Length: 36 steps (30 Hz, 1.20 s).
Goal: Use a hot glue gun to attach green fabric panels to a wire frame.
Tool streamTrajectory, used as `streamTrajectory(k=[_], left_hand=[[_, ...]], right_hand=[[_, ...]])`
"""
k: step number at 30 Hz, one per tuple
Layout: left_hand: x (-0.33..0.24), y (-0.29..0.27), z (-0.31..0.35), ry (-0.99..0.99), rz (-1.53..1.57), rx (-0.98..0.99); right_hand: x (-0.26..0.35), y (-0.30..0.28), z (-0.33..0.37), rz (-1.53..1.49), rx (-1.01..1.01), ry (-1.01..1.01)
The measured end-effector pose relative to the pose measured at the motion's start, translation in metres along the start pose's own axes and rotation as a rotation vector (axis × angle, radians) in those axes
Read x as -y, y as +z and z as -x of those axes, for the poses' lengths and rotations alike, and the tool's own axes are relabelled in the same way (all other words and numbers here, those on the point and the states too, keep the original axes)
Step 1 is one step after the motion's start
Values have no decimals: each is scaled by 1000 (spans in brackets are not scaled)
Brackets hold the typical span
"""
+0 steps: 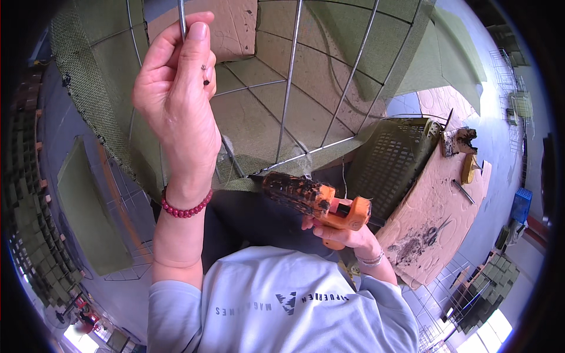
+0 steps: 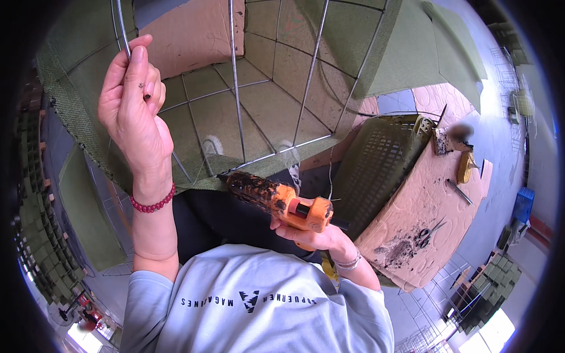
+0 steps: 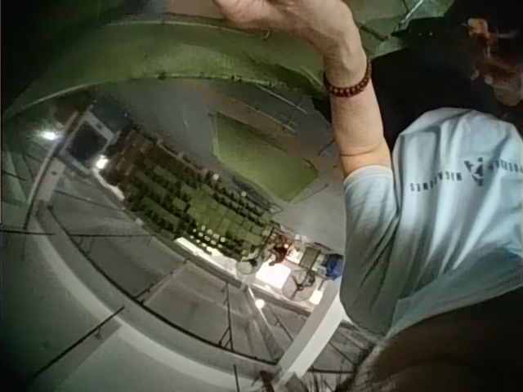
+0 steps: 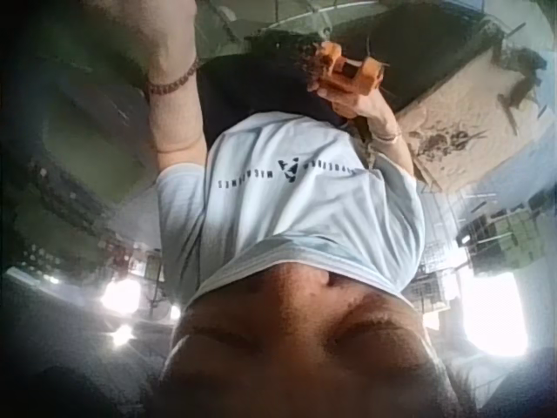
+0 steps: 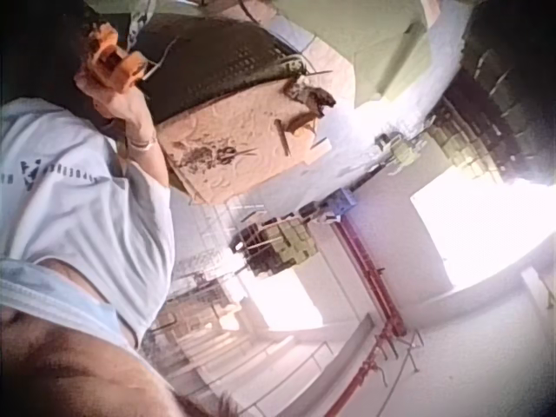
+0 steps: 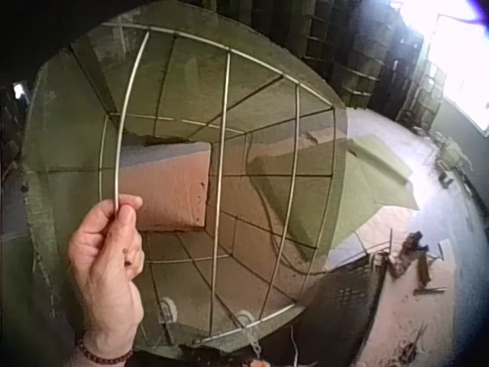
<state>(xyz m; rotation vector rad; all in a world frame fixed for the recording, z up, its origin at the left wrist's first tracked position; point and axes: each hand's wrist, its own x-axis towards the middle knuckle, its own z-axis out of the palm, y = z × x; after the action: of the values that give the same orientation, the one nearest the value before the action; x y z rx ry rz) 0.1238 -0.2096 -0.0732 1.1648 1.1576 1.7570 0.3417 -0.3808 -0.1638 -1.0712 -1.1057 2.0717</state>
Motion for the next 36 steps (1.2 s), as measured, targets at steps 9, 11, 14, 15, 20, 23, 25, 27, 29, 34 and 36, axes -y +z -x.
streamTrajectory(k=[9, 11, 14, 15, 20, 23, 25, 27, 29, 34, 36], left_hand=[[2, -6, 1, 28, 57, 39], [3, -5, 0, 28, 61, 34], [4, -6, -2, 28, 74, 35], [4, -6, -2, 31, 77, 40], [4, -6, -2, 23, 79, 30], [3, -7, -2, 24, 77, 28], [3, -7, -2, 26, 75, 26], [4, -7, -2, 19, 74, 20], [5, -7, -2, 19, 76, 23], [4, -7, -3, 21, 72, 16], [4, -9, -4, 24, 77, 26]], right_hand=[[-16, -6, 7, -45, -64, -11], [-18, -7, 11, -44, -83, -8], [-20, -7, 15, -70, -124, -15], [-21, -7, 15, -100, -139, -26], [-24, -7, 16, -172, -169, -42], [-18, -7, 16, -196, -196, -38], [-19, -9, 18, -195, -196, -30], [-22, -10, 19, -157, -205, -19], [-21, -11, 19, -160, -212, -23], [-15, -13, 20, -147, -234, -44], [-15, -14, 22, -154, -275, -21]])
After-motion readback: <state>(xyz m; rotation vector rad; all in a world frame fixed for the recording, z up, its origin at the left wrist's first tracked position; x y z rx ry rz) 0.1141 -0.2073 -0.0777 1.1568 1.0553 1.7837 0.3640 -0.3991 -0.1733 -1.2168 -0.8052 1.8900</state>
